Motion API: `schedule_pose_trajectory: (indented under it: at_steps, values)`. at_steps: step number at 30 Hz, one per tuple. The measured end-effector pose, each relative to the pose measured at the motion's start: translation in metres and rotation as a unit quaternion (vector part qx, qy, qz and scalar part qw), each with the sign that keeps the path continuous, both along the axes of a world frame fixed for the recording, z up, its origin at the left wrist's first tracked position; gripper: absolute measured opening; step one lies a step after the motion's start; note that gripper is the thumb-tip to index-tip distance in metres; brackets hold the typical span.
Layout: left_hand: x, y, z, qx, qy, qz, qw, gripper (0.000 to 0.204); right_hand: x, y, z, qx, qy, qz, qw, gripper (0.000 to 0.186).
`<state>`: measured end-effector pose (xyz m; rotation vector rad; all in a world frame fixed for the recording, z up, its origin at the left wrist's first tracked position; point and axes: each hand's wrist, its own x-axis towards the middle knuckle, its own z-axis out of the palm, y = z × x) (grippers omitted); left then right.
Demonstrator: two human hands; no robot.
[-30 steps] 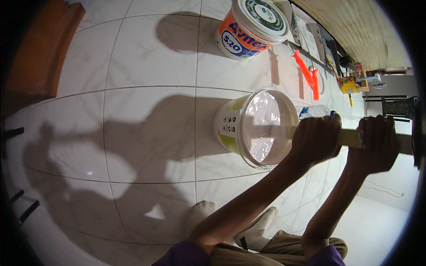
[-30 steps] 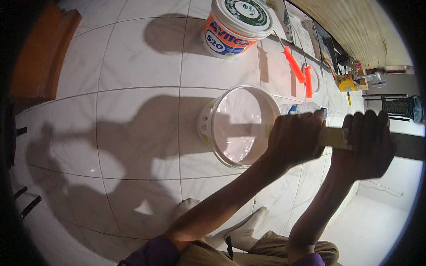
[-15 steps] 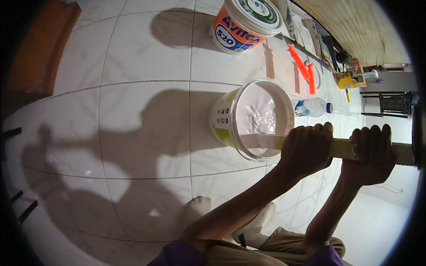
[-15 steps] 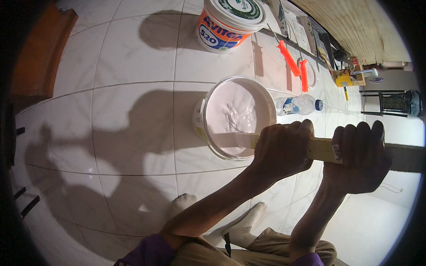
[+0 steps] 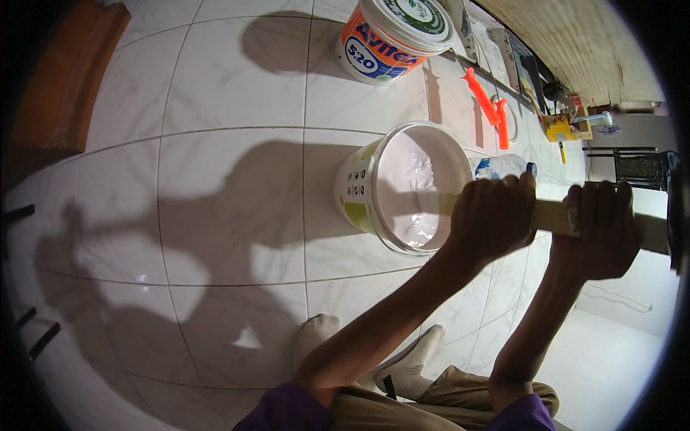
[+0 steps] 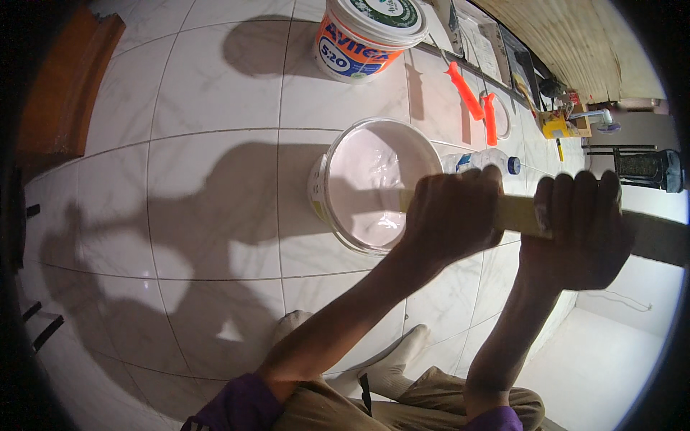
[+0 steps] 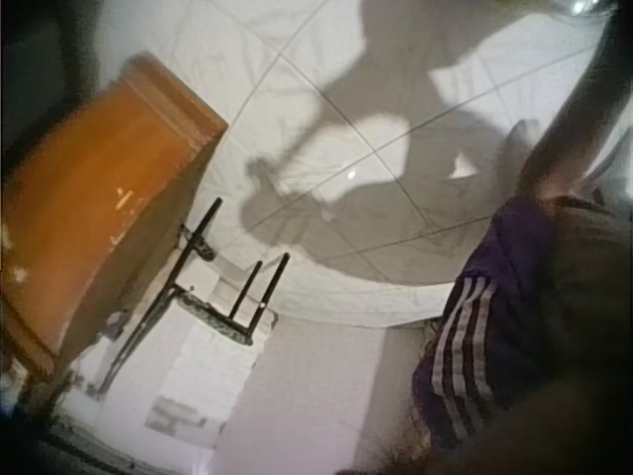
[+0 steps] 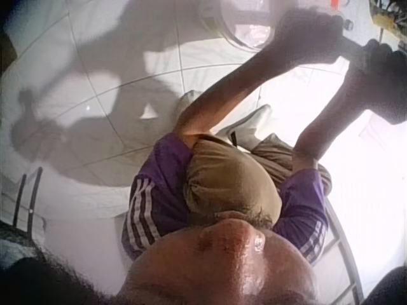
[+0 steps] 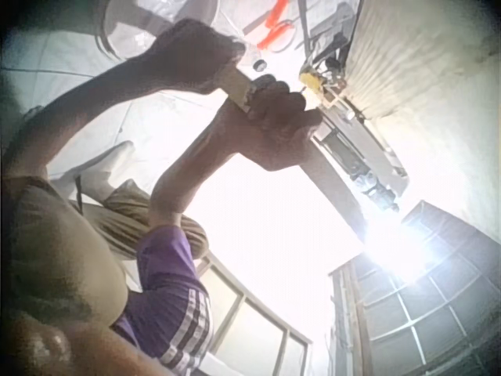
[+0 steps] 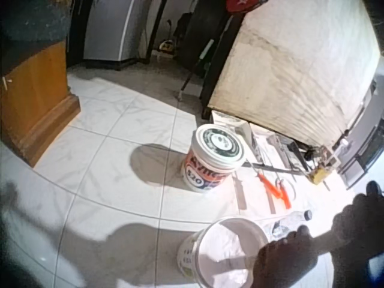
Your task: The person sits on the floor and uses a wooden stick to stir a white liquid inside a bucket. The person continues to mix the contents thoroughly until the end of the clip.
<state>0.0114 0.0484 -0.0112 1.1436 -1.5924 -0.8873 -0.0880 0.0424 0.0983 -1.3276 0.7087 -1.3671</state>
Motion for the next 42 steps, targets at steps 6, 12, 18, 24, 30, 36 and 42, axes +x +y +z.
schedule_pose_trajectory:
  at_steps: [6,12,18,24,30,36,42]
  values:
    - [-0.02,0.019,-0.005,-0.026,0.048,-0.035,0.998,0.025,-0.013,0.026,0.004,-0.005,0.0,-0.003,1.0,0.022]
    - [-0.026,-0.011,-0.007,-0.052,0.024,0.006,0.998,0.026,-0.005,0.002,0.004,-0.022,0.012,-0.054,0.998,0.025]
    - [-0.003,-0.015,-0.002,-0.011,0.017,-0.012,1.0,0.022,0.005,-0.008,-0.001,-0.027,-0.005,0.001,1.0,0.024]
    - [-0.001,0.017,-0.001,0.009,-0.016,-0.043,0.999,0.022,-0.007,0.021,-0.004,0.0,-0.021,0.019,1.0,0.025]
    - [-0.024,0.011,-0.008,-0.047,0.051,-0.028,0.997,0.024,-0.007,0.023,0.0,-0.024,0.014,-0.104,0.994,0.023]
    - [-0.019,-0.024,-0.007,-0.075,0.024,0.018,0.997,0.016,0.02,-0.011,0.0,-0.005,0.038,-0.323,0.946,0.025]
    - [0.011,-0.017,-0.002,0.001,-0.007,-0.009,1.0,0.021,0.013,-0.01,-0.01,-0.026,-0.04,-0.054,0.997,0.024]
